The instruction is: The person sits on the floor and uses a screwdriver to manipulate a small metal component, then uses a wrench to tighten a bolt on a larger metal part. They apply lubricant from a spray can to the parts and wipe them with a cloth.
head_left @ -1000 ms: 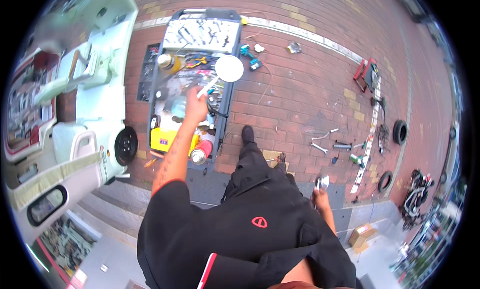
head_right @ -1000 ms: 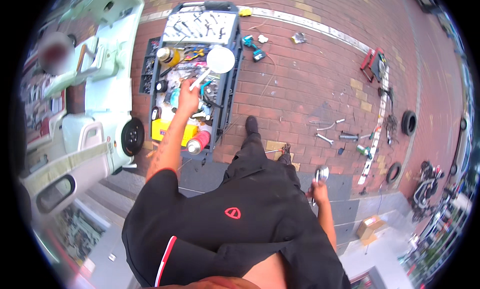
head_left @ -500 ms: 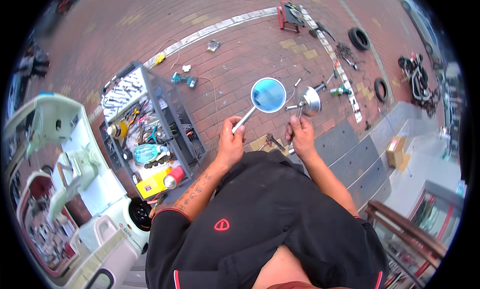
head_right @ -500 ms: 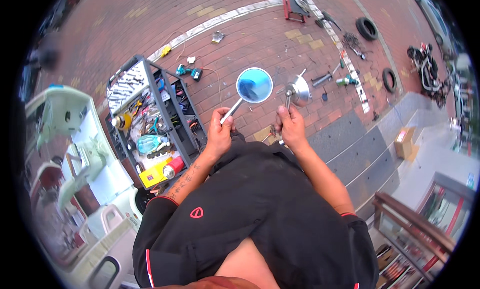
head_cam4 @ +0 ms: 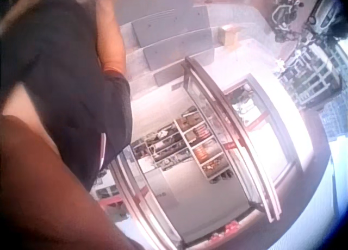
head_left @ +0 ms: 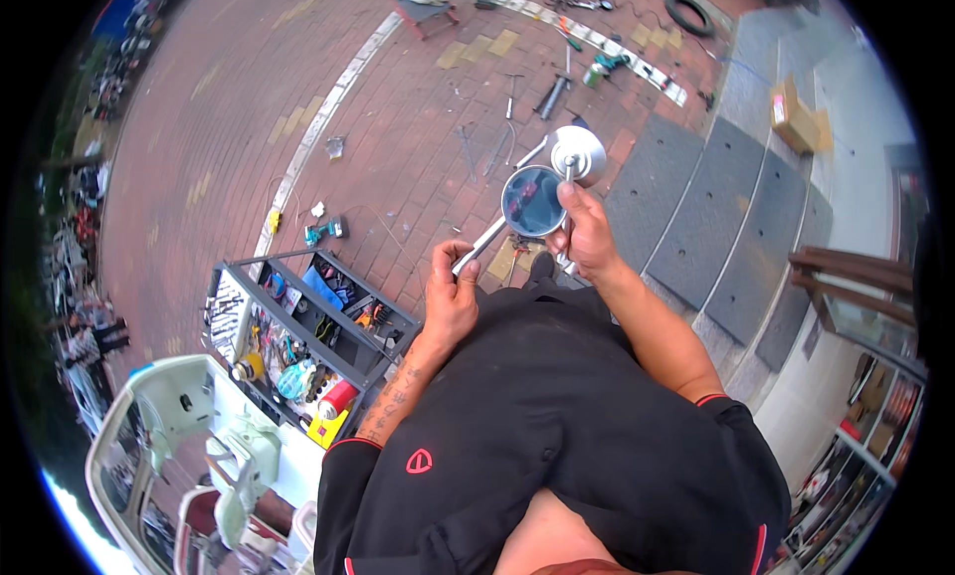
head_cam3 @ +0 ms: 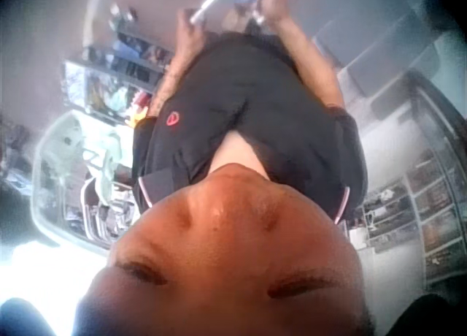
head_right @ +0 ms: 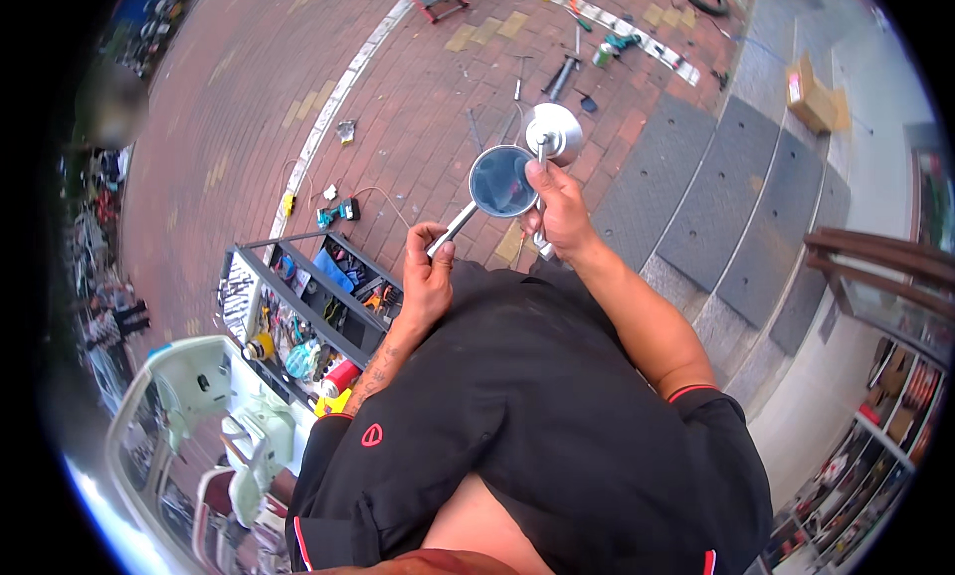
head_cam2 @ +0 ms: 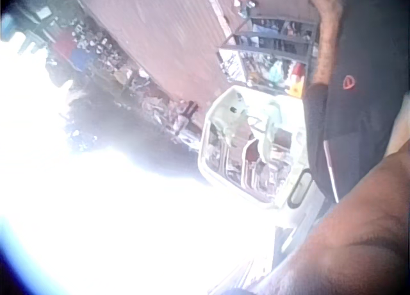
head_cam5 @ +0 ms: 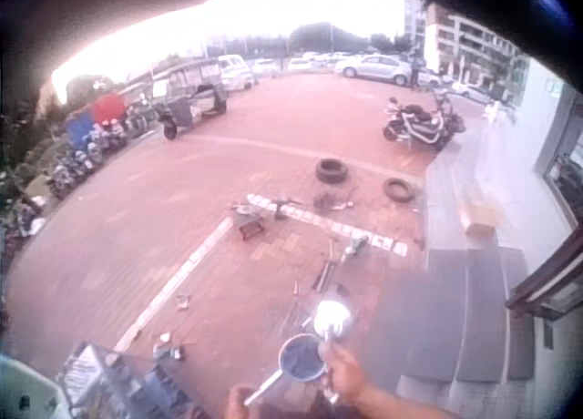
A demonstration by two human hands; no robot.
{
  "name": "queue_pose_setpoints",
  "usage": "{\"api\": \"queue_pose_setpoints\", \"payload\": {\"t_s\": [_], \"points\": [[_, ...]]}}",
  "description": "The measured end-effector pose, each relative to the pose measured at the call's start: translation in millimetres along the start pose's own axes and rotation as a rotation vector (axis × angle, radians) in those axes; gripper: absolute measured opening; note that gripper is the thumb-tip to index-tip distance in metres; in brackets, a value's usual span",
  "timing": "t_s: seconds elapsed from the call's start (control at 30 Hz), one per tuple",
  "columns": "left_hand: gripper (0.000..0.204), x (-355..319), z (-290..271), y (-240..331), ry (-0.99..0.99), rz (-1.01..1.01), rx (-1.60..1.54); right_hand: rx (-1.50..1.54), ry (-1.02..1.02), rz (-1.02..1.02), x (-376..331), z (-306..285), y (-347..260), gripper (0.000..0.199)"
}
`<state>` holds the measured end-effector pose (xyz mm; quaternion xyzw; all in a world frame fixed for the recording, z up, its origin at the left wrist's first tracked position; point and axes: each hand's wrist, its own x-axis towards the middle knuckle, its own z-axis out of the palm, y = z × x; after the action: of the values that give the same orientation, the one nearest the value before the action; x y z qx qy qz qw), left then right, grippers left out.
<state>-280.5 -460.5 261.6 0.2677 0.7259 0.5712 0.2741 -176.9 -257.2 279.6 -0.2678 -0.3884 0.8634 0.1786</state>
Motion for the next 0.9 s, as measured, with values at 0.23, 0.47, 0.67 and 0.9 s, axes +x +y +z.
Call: {"api": "queue_pose_setpoints", "payload": {"t_s": [0.23,0.47,0.67,0.9], "points": [[0.030,27.8,59.6,37.6,-0.409,-0.121,0.052,0.115,0.187,-0.106,-39.6,-63.6,-27.5,0.025],[0.032,61.3,86.0,53.3,-0.745,-0.364,-0.261,0.182,0.238,-0.160,-55.9,-69.7,-38.0,0.027],[0.024,86.6,62.1,68.4,-0.746,-0.336,-0.321,0.229,0.226,-0.283,-36.9,-56.6,-28.6,0.028],[0.015,121.1,10.6,72.9,-0.530,-0.160,-0.125,0.122,0.467,-0.330,-16.2,-18.3,-17.7,0.028]]}}
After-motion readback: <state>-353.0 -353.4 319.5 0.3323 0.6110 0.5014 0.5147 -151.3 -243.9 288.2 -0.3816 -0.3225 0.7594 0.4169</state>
